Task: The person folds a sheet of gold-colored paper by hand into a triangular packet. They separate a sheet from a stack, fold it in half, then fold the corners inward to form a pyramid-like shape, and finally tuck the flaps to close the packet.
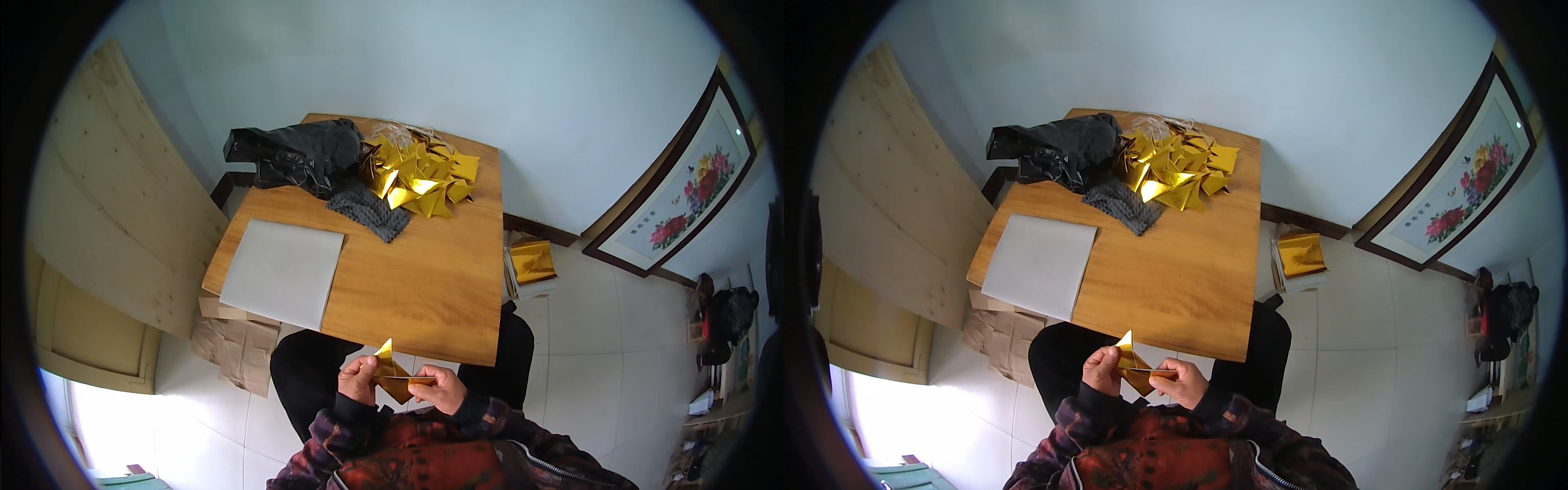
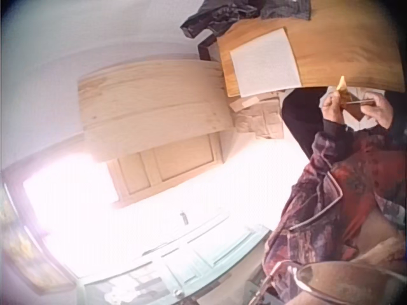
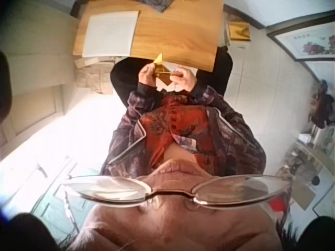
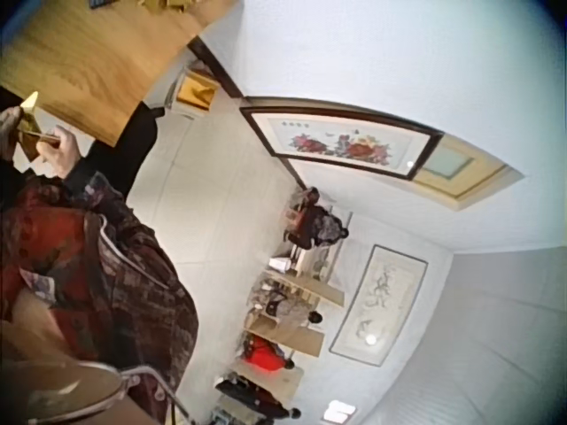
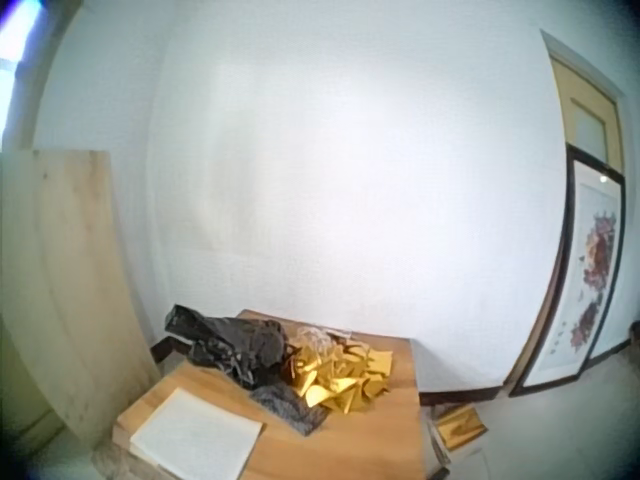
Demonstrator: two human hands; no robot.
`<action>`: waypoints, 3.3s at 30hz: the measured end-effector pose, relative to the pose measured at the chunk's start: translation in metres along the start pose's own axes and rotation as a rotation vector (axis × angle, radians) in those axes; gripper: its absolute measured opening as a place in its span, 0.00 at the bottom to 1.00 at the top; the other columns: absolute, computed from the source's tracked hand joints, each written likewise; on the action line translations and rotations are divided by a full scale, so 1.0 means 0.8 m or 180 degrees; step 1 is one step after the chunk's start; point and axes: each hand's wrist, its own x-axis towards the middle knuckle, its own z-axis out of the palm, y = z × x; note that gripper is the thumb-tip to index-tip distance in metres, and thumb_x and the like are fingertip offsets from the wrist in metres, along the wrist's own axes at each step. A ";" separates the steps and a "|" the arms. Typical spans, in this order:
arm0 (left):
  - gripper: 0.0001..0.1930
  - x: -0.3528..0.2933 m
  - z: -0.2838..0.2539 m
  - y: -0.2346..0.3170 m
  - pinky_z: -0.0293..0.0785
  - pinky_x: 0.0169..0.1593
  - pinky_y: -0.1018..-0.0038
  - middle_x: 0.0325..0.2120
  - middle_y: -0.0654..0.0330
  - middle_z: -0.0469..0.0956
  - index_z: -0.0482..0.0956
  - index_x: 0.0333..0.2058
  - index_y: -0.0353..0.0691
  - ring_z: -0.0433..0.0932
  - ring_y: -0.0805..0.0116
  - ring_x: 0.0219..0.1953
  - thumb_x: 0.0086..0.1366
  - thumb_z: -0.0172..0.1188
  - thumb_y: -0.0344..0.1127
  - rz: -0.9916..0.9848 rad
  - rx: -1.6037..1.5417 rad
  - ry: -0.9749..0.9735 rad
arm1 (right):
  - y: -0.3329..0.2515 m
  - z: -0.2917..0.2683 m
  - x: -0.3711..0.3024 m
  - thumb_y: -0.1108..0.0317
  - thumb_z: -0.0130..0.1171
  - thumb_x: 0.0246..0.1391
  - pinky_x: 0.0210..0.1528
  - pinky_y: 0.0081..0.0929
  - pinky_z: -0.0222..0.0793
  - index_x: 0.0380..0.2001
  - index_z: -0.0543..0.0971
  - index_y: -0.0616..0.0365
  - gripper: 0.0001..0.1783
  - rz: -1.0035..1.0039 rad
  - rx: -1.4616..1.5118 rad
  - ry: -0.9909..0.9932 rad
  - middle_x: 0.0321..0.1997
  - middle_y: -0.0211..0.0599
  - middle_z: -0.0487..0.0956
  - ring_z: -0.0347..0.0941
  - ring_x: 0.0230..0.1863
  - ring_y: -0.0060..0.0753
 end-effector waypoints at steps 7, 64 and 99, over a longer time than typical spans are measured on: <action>0.15 -0.001 0.018 0.008 0.68 0.36 0.76 0.25 0.64 0.76 0.79 0.33 0.34 0.72 0.76 0.30 0.69 0.56 0.42 0.0341 0.0233 -0.0336 | -0.021 -0.016 0.005 0.66 0.63 0.57 0.32 0.20 0.70 0.29 0.76 0.58 0.09 -0.0227 -0.0050 0.0214 0.25 0.27 0.77 0.73 0.27 0.18; 0.03 -0.068 0.068 0.075 0.70 0.34 0.66 0.22 0.56 0.76 0.83 0.29 0.37 0.75 0.56 0.29 0.55 0.65 0.27 0.1714 0.2722 -0.1187 | -0.115 0.019 -0.022 0.73 0.64 0.46 0.37 0.39 0.65 0.29 0.72 0.56 0.10 -0.2590 -0.3378 0.0169 0.31 0.37 0.74 0.69 0.33 0.46; 0.08 -0.055 0.040 0.070 0.65 0.33 0.74 0.21 0.60 0.71 0.76 0.24 0.33 0.70 0.69 0.26 0.60 0.62 0.28 0.1149 0.2228 -0.1156 | -0.099 -0.007 -0.011 0.67 0.64 0.49 0.36 0.40 0.67 0.27 0.71 0.60 0.12 -0.2281 -0.2909 0.0083 0.29 0.42 0.73 0.70 0.34 0.50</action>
